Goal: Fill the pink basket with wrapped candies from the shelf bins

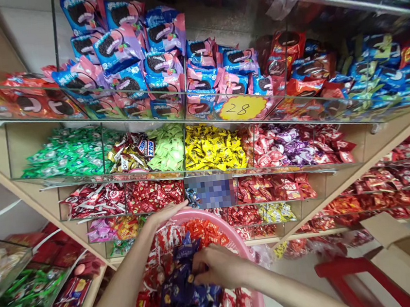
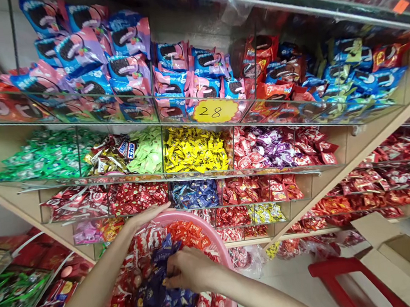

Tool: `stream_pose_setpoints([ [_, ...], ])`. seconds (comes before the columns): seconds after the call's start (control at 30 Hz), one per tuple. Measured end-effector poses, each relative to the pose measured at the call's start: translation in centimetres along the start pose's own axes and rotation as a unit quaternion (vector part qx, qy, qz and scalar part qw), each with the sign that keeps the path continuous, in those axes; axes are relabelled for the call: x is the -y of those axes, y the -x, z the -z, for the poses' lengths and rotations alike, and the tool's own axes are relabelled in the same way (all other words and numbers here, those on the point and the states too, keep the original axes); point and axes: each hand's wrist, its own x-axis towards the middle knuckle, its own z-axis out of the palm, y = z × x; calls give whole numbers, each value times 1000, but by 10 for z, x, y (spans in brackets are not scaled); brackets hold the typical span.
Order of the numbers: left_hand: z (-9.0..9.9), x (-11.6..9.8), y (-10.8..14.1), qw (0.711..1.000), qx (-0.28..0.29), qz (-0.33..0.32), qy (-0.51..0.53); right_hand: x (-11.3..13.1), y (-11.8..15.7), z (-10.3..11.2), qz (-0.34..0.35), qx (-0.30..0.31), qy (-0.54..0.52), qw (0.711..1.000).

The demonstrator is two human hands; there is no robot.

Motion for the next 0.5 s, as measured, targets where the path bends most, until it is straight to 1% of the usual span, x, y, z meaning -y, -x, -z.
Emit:
stream_pose_setpoints([
  [0.07, 0, 2, -1, 1000, 9, 1, 3, -1, -1, 9, 2, -40, -35, 999],
  [0.13, 1, 3, -1, 1000, 16, -1, -1, -8, -5, 22, 11, -105, -89, 990],
  [0.17, 1, 3, -2, 1000, 14, -3, -5, -15, -10, 29, 12, -145, -126, 981],
  [0.2, 1, 2, -1, 1000, 10, -3, -10, -24, -15, 36, 6, -187, -178, 966],
  [0.23, 1, 1, -1, 1000, 5, -2, -15, -36, -22, 42, -13, -231, -253, 939],
  [0.27, 1, 0, 0, 1000, 1, 0, -18, -49, -30, 48, -46, -272, -344, 898],
  [0.3, 0, -2, 1, 1000, -2, 2, -20, -63, -38, 53, -92, -300, -453, 835],
  [0.33, 0, -3, 2, 1000, -2, 4, -21, -78, -46, 57, -143, -325, -562, 747],
  [0.37, 0, -4, 3, 1000, -2, 5, -21, -92, -54, 60, -166, -337, -604, 703],
  [0.4, 0, -6, 4, 1000, 0, 4, -20, -106, -62, 63, -184, -343, -635, 667],
  [0.43, 0, -7, 5, 1000, 1, 3, -20, -118, -69, 65, -196, -349, -657, 639],
  [0.5, 0, -8, 6, 1000, -4, 7, -23, -136, -82, 68, -207, -364, -682, 599],
])
